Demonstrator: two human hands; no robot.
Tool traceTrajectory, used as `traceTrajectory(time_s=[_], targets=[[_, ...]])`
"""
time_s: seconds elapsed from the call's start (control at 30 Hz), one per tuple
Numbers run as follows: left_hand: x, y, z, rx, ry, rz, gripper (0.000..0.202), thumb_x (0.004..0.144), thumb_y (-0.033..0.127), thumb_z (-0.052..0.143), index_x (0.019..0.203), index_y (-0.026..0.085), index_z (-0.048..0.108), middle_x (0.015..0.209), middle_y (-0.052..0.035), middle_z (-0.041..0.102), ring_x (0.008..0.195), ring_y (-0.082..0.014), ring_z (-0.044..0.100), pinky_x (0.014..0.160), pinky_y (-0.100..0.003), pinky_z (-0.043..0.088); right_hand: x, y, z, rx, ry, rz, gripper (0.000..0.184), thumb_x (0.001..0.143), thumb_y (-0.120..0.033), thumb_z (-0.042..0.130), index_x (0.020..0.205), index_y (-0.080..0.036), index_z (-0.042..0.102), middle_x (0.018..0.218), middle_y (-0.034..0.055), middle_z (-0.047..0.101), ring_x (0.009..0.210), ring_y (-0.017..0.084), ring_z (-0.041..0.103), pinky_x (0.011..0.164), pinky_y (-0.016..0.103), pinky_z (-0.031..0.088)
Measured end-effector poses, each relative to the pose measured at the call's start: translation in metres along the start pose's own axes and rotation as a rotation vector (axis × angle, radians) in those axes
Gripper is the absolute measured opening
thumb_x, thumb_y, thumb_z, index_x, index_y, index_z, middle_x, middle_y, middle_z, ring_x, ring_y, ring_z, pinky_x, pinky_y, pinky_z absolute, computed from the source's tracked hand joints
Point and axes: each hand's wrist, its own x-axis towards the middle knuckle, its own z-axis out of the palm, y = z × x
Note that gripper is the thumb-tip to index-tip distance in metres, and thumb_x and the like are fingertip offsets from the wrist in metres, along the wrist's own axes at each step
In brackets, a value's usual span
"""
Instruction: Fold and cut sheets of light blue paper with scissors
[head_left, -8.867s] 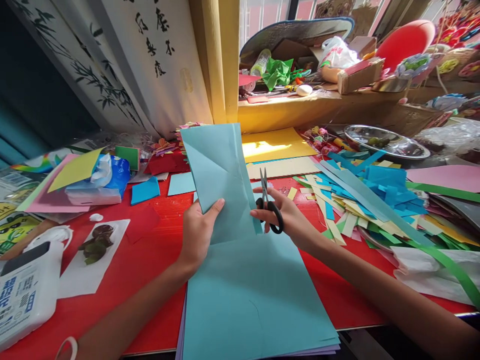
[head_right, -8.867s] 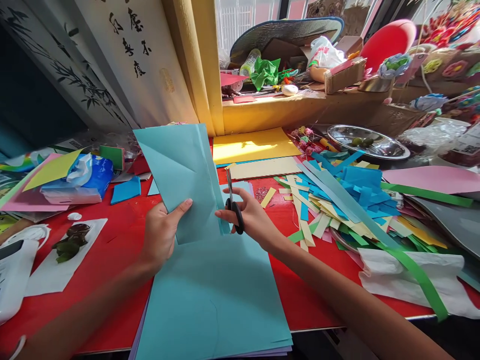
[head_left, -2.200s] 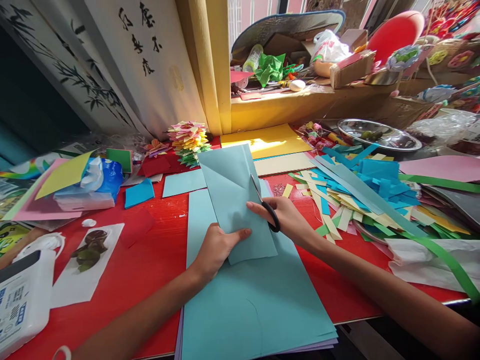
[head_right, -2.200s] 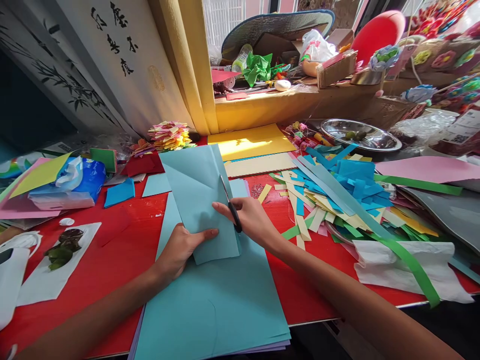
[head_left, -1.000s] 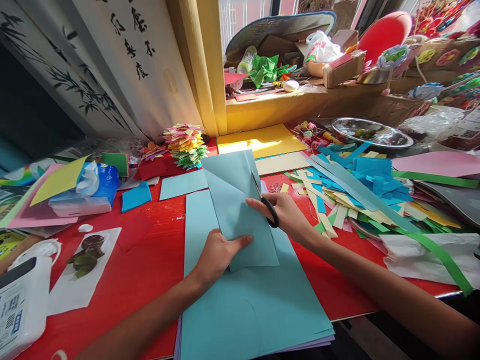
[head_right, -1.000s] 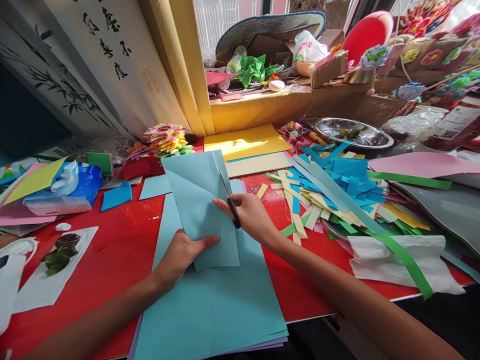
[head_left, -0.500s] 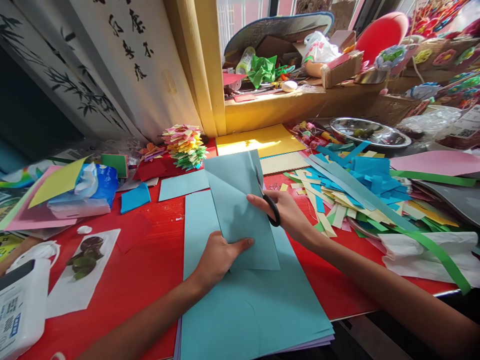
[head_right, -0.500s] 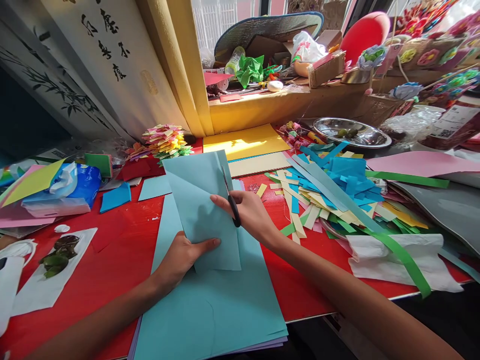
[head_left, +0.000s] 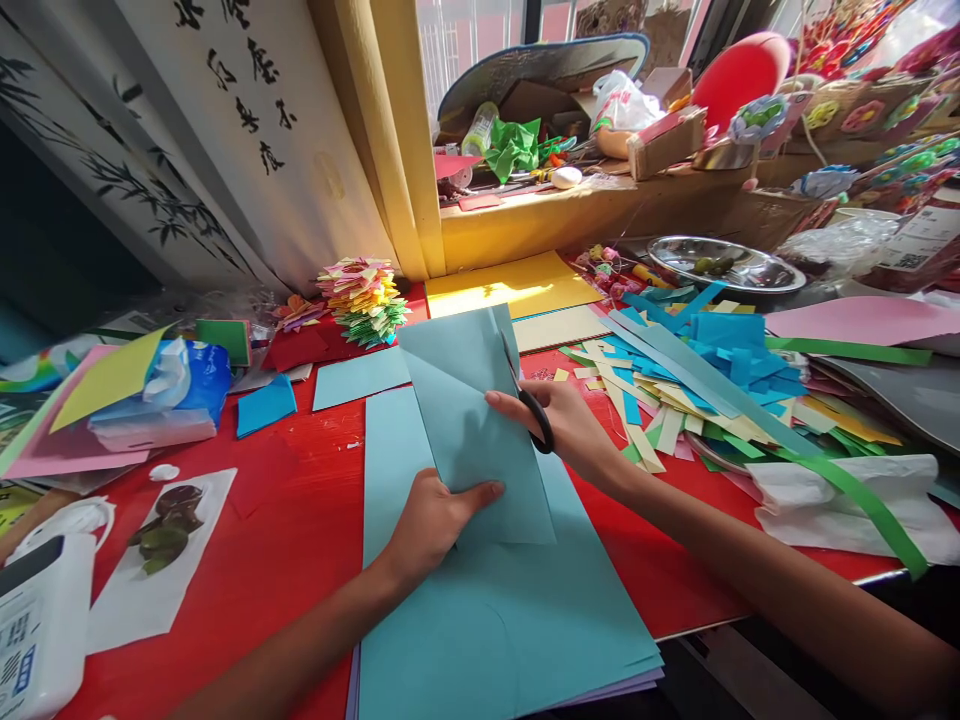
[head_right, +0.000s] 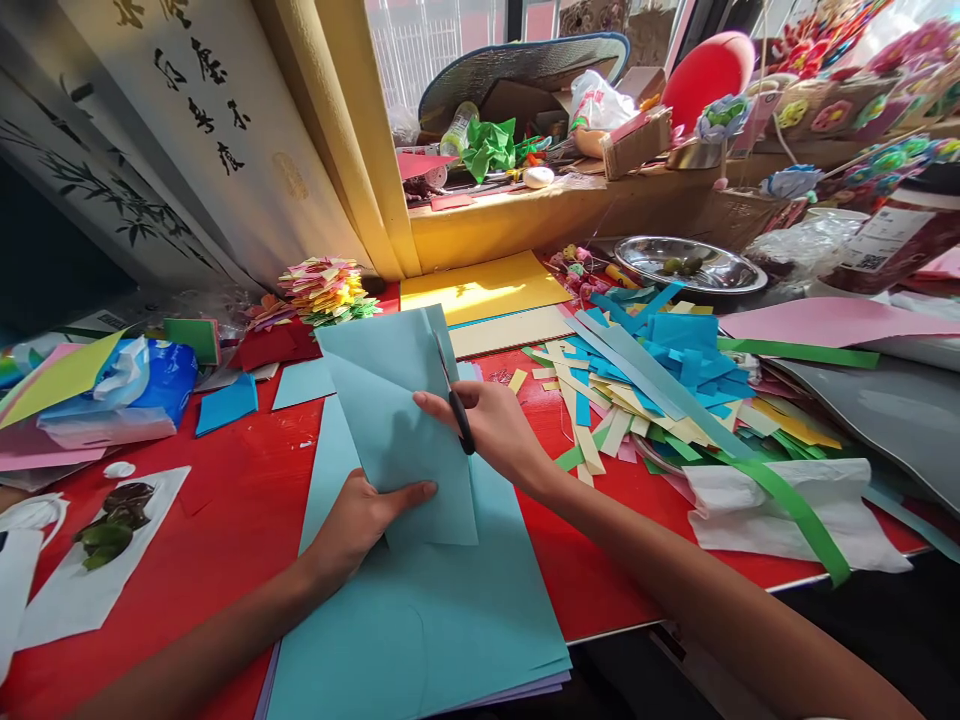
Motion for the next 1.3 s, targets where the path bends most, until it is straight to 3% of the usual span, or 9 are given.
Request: traceTrajectory(time_s=[1.3], targets=[[-0.005,-0.001,0.003,0.100,-0.030,0.021,0.029,0.067,0.036,0.067,0.090,0.018,0.069,0.090,-0.0040,0.070,0.085,-0.0255,0.065,0.073,-0.033,0.053,-0.004,-0.014,-0.009,-0.036,0.075,-0.033,0.049,0.073,-0.056,0.052,0.055,-0.019,0.024,0.052,-0.0051,0.023,0.048,0.006,0.024,0.041,0.022,0.016]])
